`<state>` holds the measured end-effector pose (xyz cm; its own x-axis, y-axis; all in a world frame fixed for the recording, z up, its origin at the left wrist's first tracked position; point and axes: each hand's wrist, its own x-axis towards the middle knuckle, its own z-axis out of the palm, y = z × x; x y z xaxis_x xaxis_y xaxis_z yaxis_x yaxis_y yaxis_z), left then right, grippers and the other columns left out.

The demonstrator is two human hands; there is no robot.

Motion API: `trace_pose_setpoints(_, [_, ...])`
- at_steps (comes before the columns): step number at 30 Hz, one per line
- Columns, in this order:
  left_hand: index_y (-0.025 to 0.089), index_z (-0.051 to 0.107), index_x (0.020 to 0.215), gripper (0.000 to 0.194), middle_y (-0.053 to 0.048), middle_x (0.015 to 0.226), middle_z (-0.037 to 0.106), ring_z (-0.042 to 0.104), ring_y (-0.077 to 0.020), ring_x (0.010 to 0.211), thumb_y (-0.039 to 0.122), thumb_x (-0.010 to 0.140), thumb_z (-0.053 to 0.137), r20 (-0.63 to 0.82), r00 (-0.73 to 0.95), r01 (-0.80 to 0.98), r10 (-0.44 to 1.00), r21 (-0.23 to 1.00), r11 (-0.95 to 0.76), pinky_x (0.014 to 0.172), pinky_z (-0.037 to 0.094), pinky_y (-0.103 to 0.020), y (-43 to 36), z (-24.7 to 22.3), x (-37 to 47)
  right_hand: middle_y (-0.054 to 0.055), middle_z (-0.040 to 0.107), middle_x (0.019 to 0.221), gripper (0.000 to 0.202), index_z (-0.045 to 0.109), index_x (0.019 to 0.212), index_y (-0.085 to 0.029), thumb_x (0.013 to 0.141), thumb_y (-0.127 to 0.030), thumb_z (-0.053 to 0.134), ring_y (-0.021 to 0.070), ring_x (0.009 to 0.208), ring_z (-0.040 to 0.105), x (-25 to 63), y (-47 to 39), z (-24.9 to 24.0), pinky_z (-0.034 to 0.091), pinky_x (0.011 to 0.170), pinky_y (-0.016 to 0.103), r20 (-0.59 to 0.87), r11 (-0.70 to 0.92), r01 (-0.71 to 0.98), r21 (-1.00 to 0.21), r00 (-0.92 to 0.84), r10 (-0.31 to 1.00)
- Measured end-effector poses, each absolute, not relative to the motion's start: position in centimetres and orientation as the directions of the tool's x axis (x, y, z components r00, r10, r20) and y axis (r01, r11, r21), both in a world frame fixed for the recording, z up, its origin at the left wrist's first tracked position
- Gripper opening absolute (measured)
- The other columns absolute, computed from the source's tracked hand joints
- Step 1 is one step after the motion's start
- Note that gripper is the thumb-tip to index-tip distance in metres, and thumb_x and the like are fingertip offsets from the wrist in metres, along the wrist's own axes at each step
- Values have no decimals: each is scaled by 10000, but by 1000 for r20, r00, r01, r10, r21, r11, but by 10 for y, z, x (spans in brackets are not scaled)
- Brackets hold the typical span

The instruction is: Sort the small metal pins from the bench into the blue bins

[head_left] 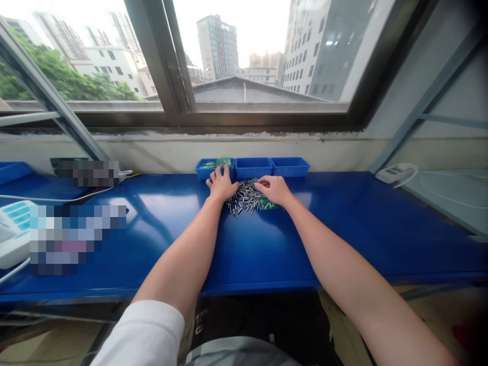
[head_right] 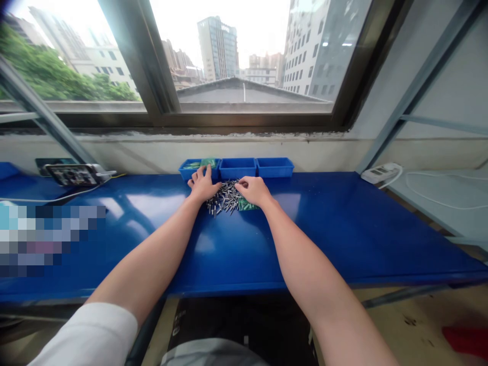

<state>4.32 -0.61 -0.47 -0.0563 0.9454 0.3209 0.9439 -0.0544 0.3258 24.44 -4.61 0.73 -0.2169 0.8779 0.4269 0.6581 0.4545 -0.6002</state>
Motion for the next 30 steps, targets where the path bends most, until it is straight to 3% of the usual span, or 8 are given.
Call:
trace_pose_setpoints(6, [238,257,1461,794,-117,1565,132,160,-410,1383,575,773,464,307,-6,951,952,295,-90,1058,164,-630,-5,-7,42,47,723,863,226,718,858,-189,816,-363,580,185,797,657,243,-43,4,493,740,292,426,458,654,-602,-222,877])
trace_pose_setpoints(10, [214,265,1458,780,-115,1564,146,182,-402,1381,548,783,468,322,-8,939,947,327,-103,1062,180,-623,-4,-7,42,64,705,946,275,713,947,-182,782,-376,611,212,886,632,251,-40,8,479,820,327,377,444,695,-565,-262,888])
trace_pose_setpoints(13, [212,305,1437,731,-123,1554,183,228,-392,1365,498,789,488,352,-5,932,936,340,-122,1052,232,-598,-7,-5,43,93,637,1103,465,683,1072,-203,680,-453,709,285,1093,537,265,-42,19,450,909,388,246,425,740,-521,-347,905])
trace_pose_setpoints(16, [208,351,1409,676,-134,1540,218,259,-381,1349,450,796,500,389,-13,931,921,342,-131,1045,265,-576,-12,-2,45,99,532,1237,733,609,1202,-299,539,-555,787,361,1213,412,277,-46,27,423,940,481,36,336,801,-495,-367,929])
trace_pose_setpoints(19, [201,381,1388,638,-147,1515,263,269,-367,1344,432,804,495,410,-27,927,912,351,-131,1045,281,-557,-18,2,49,96,474,1276,740,615,1185,-334,504,-543,815,379,1214,390,282,-46,26,406,955,498,-101,311,828,-467,-399,911])
trace_pose_setpoints(24, [212,419,1356,585,-138,1489,303,281,-345,1338,430,817,479,418,-3,918,908,361,-163,1049,296,-531,-26,5,56,96,469,1208,629,643,1138,-291,558,-468,811,336,1175,402,278,-42,13,366,999,453,-67,321,826,-464,-394,917])
trace_pose_setpoints(30, [231,451,1331,559,-119,1484,315,277,-326,1342,442,816,491,421,56,913,906,346,-217,1057,296,-510,-31,4,62,79,415,1233,599,629,1054,-295,504,-394,845,324,1182,366,274,-44,11,340,1005,478,30,304,817,-491,-333,942])
